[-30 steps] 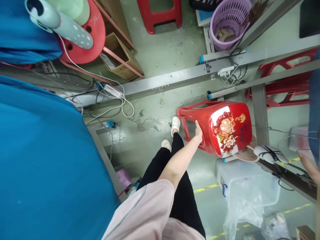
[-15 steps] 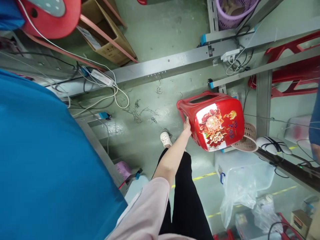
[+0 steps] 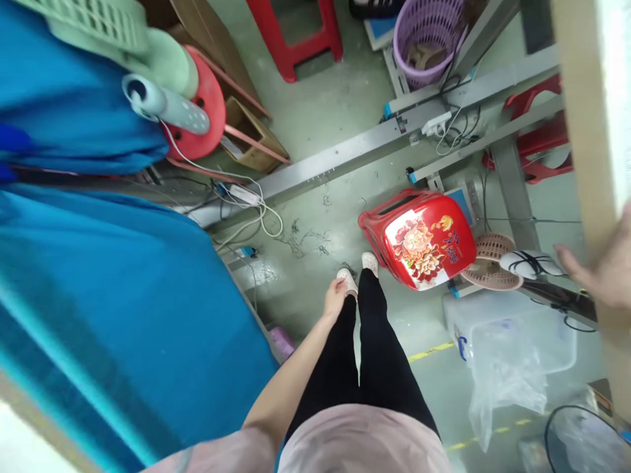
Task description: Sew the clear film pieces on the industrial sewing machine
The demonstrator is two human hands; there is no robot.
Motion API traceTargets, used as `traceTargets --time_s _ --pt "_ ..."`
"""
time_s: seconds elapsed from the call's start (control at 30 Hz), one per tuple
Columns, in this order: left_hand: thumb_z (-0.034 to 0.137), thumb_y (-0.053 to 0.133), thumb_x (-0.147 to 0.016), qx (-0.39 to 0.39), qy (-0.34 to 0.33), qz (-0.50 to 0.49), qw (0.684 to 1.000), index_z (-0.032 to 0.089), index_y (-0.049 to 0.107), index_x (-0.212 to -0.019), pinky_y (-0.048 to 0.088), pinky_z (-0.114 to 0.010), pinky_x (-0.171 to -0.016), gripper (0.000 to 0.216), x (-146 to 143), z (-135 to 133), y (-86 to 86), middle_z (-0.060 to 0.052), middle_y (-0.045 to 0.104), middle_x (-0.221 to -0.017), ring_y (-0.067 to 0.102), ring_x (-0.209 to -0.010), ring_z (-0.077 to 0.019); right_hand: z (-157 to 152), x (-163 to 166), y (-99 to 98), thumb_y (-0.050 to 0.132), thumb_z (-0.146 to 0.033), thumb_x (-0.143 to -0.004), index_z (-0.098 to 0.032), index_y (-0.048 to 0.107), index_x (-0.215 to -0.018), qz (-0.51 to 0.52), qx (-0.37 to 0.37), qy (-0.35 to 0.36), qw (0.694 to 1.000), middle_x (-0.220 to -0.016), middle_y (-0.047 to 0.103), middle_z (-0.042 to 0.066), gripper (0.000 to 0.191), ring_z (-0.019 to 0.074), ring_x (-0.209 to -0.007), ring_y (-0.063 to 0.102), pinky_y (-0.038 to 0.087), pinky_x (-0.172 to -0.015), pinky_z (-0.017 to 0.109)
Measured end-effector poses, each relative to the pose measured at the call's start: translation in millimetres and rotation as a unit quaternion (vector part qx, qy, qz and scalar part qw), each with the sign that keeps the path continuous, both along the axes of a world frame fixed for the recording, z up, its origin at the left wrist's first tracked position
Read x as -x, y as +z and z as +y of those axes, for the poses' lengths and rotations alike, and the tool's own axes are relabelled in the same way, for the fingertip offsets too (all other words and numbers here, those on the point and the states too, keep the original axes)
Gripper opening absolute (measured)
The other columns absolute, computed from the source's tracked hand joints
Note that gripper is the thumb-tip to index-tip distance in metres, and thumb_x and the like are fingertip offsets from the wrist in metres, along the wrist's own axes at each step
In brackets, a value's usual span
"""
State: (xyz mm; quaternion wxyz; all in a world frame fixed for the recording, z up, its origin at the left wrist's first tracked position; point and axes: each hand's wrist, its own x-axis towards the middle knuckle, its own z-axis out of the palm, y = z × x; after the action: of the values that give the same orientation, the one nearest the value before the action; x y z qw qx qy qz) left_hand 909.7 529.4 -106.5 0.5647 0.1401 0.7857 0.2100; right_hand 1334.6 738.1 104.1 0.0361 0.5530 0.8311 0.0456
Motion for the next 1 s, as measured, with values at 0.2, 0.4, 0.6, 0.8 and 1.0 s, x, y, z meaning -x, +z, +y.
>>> traceTargets --time_s 0.2,0.4,0.6,0.8,1.0 --pt "0.032 0.054 -0.090 -0.039 -0.089 0.306 0.947 0.021 0.053 -0.131 0.023 -0.047 -0.118 0.043 150 -42 160.4 -0.009 0.043 -0.147 0.029 -0.141 -0.0290 6 5 4.9 0.041 -0.066 -0.084 -0.005 0.007 -0.152 0.042 -0.019 0.045 0.998 -0.156 0.014 0.023 0.098 0.0399 -0.145 0.013 0.016 -0.119 0.055" --pt "0.052 0.064 -0.076 0.069 0.005 0.528 0.846 0.001 0.000 -0.150 0.011 -0.060 -0.117 0.111 244 -66 237.1 -0.027 0.001 -0.158 0.001 -0.146 -0.0409 0 8 11.6 0.048 -0.050 -0.084 -0.001 0.011 -0.150 0.025 -0.002 0.008 1.000 -0.156 0.014 0.025 0.090 0.0357 -0.147 0.009 0.015 -0.120 0.052" --pt "0.050 0.062 -0.077 0.126 -0.023 0.468 0.874 -0.002 0.032 -0.143 0.043 -0.060 -0.100 0.089 271 -59 248.2 -0.033 0.048 -0.136 0.047 -0.127 -0.0468 -4 23 27.3 0.043 -0.036 -0.090 0.001 0.013 -0.149 0.014 0.014 -0.016 1.000 -0.156 0.016 0.024 0.075 0.0288 -0.148 0.004 0.011 -0.122 0.046" --pt "0.061 0.053 -0.082 0.117 -0.024 0.496 0.860 0.004 0.020 -0.150 0.042 -0.060 -0.101 0.094 275 -74 234.8 -0.030 0.045 -0.141 0.047 -0.126 -0.0464 -10 24 29.2 0.044 -0.037 -0.091 0.005 0.016 -0.148 0.006 0.009 -0.018 1.000 -0.156 0.014 0.025 0.076 0.0280 -0.148 0.000 0.009 -0.121 0.046" --pt "0.057 0.052 -0.088 0.088 -0.013 0.507 0.857 0.014 0.022 -0.150 0.042 -0.056 -0.104 0.081 281 -91 213.0 -0.021 0.044 -0.145 0.048 -0.129 -0.0372 -17 24 29.3 0.042 -0.035 -0.093 0.006 0.012 -0.149 0.015 0.003 -0.008 1.000 -0.156 0.009 0.025 0.076 0.0266 -0.147 -0.005 0.006 -0.120 0.045"
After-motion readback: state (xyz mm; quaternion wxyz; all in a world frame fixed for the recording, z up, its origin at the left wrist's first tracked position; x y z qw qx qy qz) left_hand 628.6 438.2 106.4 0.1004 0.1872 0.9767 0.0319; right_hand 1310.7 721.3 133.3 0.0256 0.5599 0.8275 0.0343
